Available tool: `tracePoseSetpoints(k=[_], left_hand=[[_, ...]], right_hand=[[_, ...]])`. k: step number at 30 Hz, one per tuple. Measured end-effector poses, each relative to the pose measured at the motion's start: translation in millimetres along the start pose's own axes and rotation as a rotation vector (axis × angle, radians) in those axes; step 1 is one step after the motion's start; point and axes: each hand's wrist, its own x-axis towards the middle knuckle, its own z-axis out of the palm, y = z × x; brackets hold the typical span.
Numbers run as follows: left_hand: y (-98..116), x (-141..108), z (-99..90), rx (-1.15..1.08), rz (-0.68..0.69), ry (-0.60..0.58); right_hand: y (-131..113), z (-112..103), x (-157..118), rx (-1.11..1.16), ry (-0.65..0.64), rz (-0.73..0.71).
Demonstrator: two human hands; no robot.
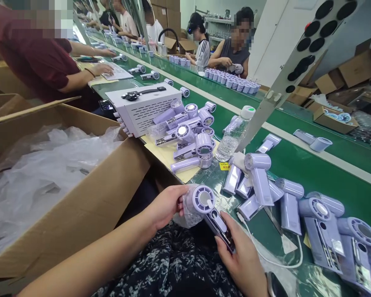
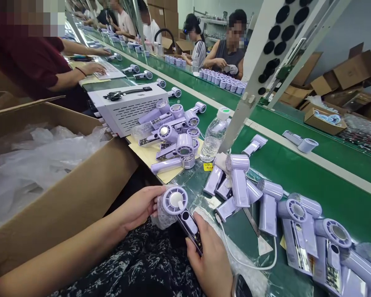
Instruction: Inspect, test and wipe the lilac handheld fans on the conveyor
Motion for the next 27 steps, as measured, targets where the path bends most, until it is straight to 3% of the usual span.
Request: tracePoseSetpoints(k=[2, 5, 8, 13, 16, 18, 20, 23, 25, 27], left_hand=[[-3, -2, -3.6, -0.002, 0.012, 0.024], [-5, -7, -13.7, 0.148, 0.165, 0.076], [-4, -12, -24.5, 0.395, 0.325, 0.073], [1, -15, -32.4, 0.578, 0.433, 0.002], [5, -14, -32.2, 0.800, 0.531, -0.014], [5, -15, -29.8, 1.062, 0.675, 0.016], [3, -17, -25.2, 1.333, 0.911, 0.038], [2, -24, -17.4, 1.567, 1.241, -0.023], [6, -29, -14.9, 1.624, 1.341, -0.085], [12, -34, -16.2, 1.649, 1.371, -0.095]], right_hand=[[-2, 6, 0, -0.049, 0.059, -0.040], [-8, 9, 5, -0.077, 0.086, -0.066], [-12, 11, 11, -0.073, 0.026, -0.096], [-11, 18, 14, -0.113, -0.028, -0.122], [-14, 20, 15, -0.157, -0.043, -0.107], [-19, 19, 17, -0.200, -0.055, -0.119], [-27, 18, 21, -0.255, -0.071, -0.142], [-41, 15, 28, -0.353, -0.136, -0.163], [-48, 11, 34, -0.318, -0.175, -0.123], [-50, 3, 40, -0.069, -0.171, 0.040]])
